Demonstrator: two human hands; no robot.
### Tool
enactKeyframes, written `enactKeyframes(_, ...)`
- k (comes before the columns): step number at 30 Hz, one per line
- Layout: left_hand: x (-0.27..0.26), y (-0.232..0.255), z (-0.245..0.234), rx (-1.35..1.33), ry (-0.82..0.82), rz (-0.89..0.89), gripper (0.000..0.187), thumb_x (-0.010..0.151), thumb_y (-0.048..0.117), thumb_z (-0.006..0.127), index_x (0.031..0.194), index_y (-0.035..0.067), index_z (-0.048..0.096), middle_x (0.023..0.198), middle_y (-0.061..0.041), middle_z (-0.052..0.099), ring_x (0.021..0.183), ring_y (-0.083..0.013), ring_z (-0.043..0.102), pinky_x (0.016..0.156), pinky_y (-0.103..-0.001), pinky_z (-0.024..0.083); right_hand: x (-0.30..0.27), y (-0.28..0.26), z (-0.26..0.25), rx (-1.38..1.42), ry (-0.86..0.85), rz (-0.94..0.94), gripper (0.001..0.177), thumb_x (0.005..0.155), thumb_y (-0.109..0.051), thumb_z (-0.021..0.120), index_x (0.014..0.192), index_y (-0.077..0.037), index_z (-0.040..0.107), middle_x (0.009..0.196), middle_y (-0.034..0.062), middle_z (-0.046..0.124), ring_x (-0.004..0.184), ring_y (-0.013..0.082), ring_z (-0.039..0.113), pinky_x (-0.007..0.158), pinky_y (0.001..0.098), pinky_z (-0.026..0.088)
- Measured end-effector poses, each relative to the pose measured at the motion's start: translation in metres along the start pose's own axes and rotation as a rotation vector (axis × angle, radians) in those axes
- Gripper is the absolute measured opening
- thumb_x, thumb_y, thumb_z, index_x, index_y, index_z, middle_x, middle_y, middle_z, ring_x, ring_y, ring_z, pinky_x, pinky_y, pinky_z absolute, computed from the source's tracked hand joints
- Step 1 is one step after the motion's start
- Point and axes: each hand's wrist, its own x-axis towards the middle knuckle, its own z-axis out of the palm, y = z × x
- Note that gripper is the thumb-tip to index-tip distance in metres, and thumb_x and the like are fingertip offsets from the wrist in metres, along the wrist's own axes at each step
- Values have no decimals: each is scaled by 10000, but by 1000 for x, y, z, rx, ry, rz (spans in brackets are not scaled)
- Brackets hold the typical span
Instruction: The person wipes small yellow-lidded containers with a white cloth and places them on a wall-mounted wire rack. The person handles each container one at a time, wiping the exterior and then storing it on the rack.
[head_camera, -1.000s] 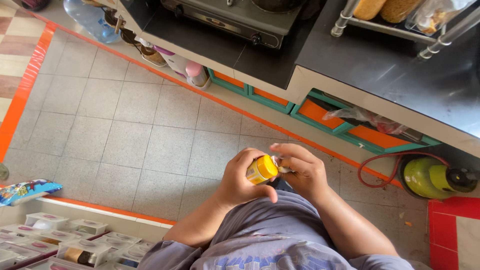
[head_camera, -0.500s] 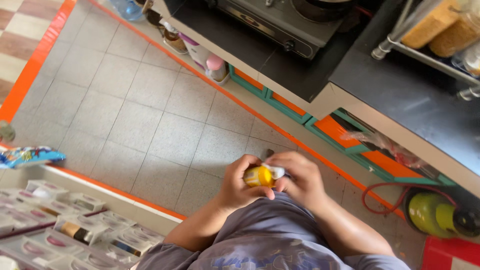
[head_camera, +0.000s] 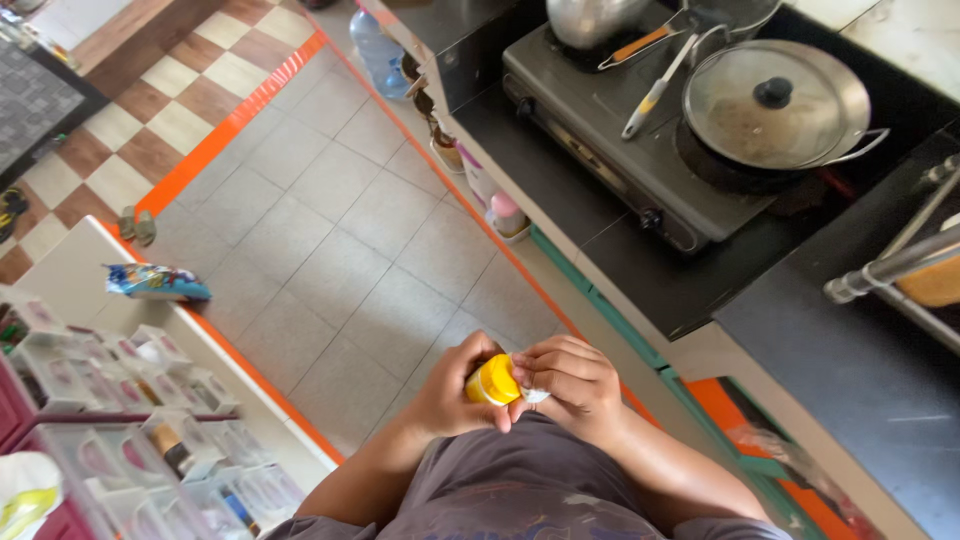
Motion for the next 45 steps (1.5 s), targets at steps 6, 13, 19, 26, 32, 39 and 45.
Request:
enactKeyframes(6, 52, -28, 6, -187, -35, 48, 550, 903, 336, 889, 1145, 48, 489, 1045, -72, 673, 955, -106, 658, 824, -267, 560, 8, 38, -36, 24, -58, 41, 470, 835, -215, 806, 1237, 0, 692, 1256, 145, 714, 1184, 331, 720, 1007, 441, 585)
enactKeyframes(13, 112, -63, 4, -465, 36, -225, 625, 857, 279, 871, 1316, 10, 543, 1093, -78, 662, 976, -159, 670, 886, -308, 576, -5, 90, -50, -176, 91, 258, 410, 860, 66, 644, 1261, -1, 689, 1326, 169, 687, 1222, 354, 718, 1021, 420, 593)
enactKeyframes(19, 137, -72, -43, -119, -178, -122, 581, 897, 276, 881, 1290, 8, 546, 1149, -58, 618, 1061, -132, 598, 926, -271, 498, 25, 119, -59, -98, 140, 298, 313, 862, 54, 697, 1165, -21, 718, 1226, 127, 729, 1151, 321, 736, 989, 398, 591)
enactKeyframes(26, 185, -74, -117, -451, -200, -230, 562, 917, 280, 829, 1301, 20, 512, 1147, -68, 630, 1051, -128, 620, 917, -270, 522, 93, 132, -12, -179, 26, 269, 449, 787, -11, 766, 1222, 50, 676, 1292, 221, 683, 1230, 406, 666, 1037, 469, 543)
enactKeyframes(32, 216, -77, -165, -616, -410, -308, 445, 966, 260, 788, 1207, 30, 493, 1021, -108, 670, 870, -167, 686, 774, -309, 574, 111, 162, 13, -390, 197, 151, 349, 756, -141, 911, 1040, -68, 722, 1128, 56, 738, 1128, 273, 723, 994, 417, 575)
enactKeyframes(39, 257, -81, -192, -461, -613, -364, 452, 939, 261, 818, 1175, 57, 491, 995, -78, 653, 850, -128, 656, 727, -278, 556, 116, 165, 49, -535, 317, 372, 442, 719, -100, 871, 1108, 36, 711, 1180, 166, 723, 1182, 387, 679, 972, 467, 574)
enactKeyframes(45, 279, -95, -166, -278, -828, -291, 427, 946, 285, 802, 1146, 45, 510, 990, -77, 690, 877, -104, 667, 767, -268, 574, 94, 138, 72, -814, 651, 441, 333, 800, -68, 871, 1071, -39, 680, 1077, 29, 719, 1197, 295, 724, 1035, 442, 580)
